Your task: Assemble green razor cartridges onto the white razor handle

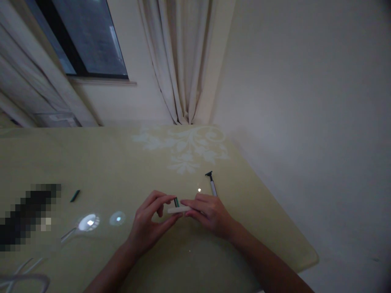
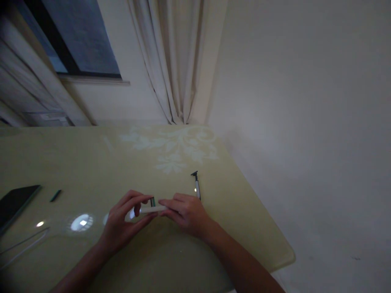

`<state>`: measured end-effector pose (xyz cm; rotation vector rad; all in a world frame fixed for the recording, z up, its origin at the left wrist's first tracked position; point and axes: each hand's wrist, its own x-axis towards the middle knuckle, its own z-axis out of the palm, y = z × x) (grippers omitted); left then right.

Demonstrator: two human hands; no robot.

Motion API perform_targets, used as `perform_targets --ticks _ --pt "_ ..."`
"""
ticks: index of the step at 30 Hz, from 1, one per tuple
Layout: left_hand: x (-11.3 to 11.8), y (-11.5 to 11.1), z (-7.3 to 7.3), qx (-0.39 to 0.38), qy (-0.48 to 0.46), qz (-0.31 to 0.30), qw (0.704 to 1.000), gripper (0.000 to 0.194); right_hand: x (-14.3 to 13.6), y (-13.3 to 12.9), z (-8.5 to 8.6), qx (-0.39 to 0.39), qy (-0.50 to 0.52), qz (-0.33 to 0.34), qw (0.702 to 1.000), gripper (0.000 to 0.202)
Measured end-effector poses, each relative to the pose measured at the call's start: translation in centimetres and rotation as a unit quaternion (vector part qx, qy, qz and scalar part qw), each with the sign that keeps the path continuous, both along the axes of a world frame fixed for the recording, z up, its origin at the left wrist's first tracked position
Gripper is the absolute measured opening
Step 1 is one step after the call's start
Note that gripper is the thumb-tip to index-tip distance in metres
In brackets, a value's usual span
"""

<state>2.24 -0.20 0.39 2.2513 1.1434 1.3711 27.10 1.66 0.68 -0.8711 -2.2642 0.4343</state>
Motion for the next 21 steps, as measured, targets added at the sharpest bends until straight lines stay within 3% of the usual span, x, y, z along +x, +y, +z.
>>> perform_targets --ticks 5,9,15,21 --pt "0.15 0.01 0.1 0.002 -0.006 0.001 1.0 0.035 0.31 0.18 0.12 -0.004 -0.001 -0.049 0.999 0.048" --pt "0.11 0.03 0.09 -0.005 0.001 -0.005 1.0 0.033 0.13 0.04 -0.01 0.03 -0.017 -0.014 0.999 0.047" --pt "0.07 0.05 -0.06 -0.005 -0.004 -0.003 1.0 0.035 0.28 0.15 0.06 0.033 -0.014 -0.048 0.998 0.047" --pt "0.23 0.01 -0.05 -0.005 0.003 -0.012 1.0 0.033 -0.09 0.0 0.26 0.06 -0.028 -0.01 0.998 0.05"
